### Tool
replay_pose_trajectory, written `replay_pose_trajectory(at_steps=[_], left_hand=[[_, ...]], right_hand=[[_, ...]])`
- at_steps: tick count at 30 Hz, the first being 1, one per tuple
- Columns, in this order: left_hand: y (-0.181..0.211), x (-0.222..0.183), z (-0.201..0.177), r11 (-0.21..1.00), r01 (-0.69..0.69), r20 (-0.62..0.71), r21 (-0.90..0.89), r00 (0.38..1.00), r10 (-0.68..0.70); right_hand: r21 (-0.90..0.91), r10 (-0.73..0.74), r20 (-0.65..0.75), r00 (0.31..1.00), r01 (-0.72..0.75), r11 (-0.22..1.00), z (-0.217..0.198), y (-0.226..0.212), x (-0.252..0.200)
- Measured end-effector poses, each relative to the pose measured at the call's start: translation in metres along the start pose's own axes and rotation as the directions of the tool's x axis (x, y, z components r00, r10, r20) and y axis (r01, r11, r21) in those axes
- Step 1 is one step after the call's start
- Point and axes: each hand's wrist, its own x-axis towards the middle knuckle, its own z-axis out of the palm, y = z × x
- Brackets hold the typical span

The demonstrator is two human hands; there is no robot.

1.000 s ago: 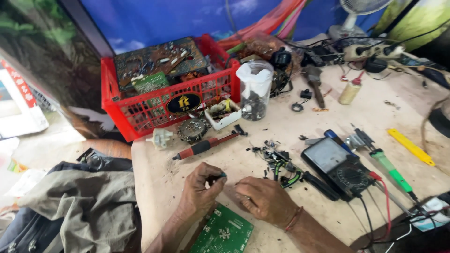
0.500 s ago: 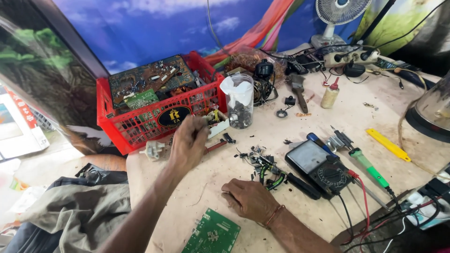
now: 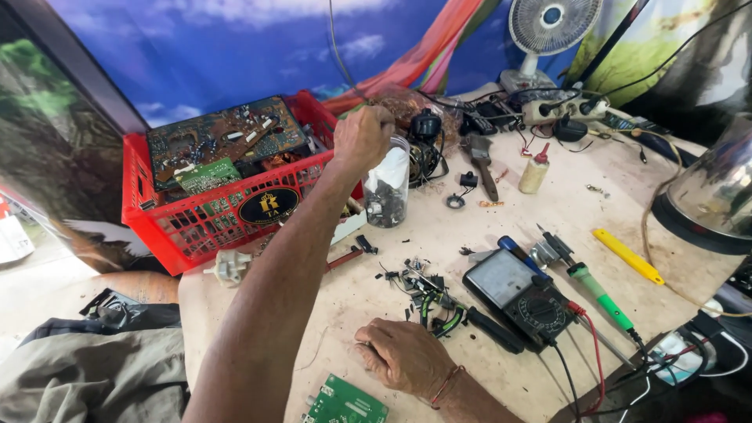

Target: The person solders components on a circuit board, handles small electronic parts, and uses a soldering iron to apply heat to the board.

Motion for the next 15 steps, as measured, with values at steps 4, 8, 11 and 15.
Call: replay_pose_trajectory(at_steps=[4,8,11,15], left_hand=[[-0.010,0.003,0.009,0.991,0.112,0.026,-0.070,0.993,-0.111],[-0.008,-0.030,-0.030,0.999,0.024,-0.056,-0.039,0.998,-0.026],[0.014,-0.111,-0.094,0.992,-0.090,0.006,-0.092,0.996,0.091],[0.055,-0.252,-0.179,0.983,0.087,0.290,-0.160,0.956,-0.038]], right_hand=[[0.009,-0.017,-0.021,1.000,0.017,1.000,0.002,0.002,-0.004],[0.003,-0.040,-0.022,0.999,0.041,0.999,0.005,0.004,-0.004],[0.014,-0.056,-0.008,0.998,0.056,0.998,0.010,0.007,-0.007],[-0.082,-0.173,-0.078,0.982,0.167,0.983,0.016,0.012,-0.008]])
